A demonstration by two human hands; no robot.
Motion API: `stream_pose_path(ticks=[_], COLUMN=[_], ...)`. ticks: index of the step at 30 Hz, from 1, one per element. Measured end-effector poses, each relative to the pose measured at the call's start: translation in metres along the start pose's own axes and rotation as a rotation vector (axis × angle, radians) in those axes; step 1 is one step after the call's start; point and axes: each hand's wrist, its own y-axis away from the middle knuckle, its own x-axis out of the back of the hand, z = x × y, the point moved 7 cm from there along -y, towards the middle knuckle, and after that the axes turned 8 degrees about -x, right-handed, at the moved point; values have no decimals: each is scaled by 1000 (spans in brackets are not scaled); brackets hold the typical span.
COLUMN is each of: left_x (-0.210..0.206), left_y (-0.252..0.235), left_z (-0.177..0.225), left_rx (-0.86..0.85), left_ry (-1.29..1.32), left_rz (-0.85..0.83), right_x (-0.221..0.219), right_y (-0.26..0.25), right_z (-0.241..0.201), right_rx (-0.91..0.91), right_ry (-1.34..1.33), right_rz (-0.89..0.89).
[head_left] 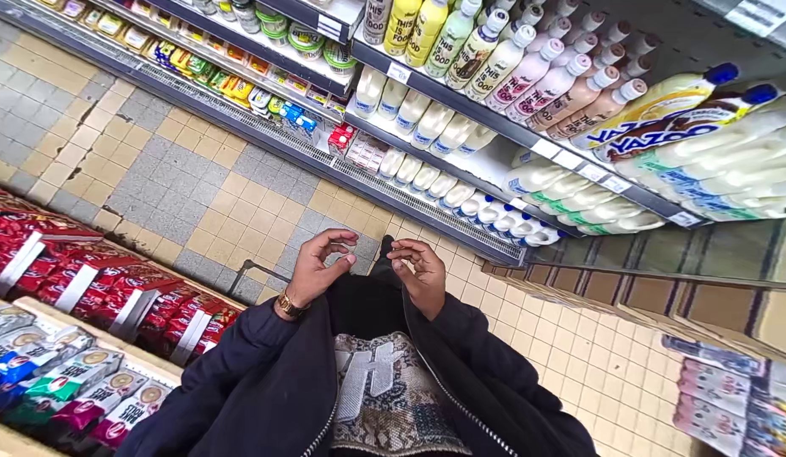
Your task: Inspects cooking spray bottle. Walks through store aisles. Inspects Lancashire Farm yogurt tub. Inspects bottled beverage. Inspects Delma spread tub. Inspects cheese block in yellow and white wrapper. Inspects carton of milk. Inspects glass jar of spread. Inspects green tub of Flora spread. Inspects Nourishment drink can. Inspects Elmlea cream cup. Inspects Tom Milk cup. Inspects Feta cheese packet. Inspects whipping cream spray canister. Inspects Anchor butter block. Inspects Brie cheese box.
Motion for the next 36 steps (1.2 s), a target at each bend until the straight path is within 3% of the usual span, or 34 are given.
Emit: stream_pose_path(ticks=[7, 12, 18, 22, 28, 32, 36], left_x=[22, 39, 59, 75, 94, 103, 112], left_y=[0, -4, -13, -29, -65, -87, -105], left_z=[-2, -3, -5, -8, -1, 0, -6], left_rx=[-21, -14, 14, 14, 6, 18, 37], left_ry=[21, -21, -66, -112, -177, -197, -219], left_rz=[72, 152, 244, 312, 402, 461, 499], right_x=[-15, -6, 12, 20, 15, 1, 6], right_y=[-30, -94, -233, -346, -511, -569, -625], right_z=[1, -9, -28, -34, -44, -58, -18], right_rx=[-1, 64, 88, 198, 252, 18, 111], right_ry=[21, 133, 373, 480, 891, 1085, 1219], right_rz=[-74, -71, -112, -79, -83, -114, -137])
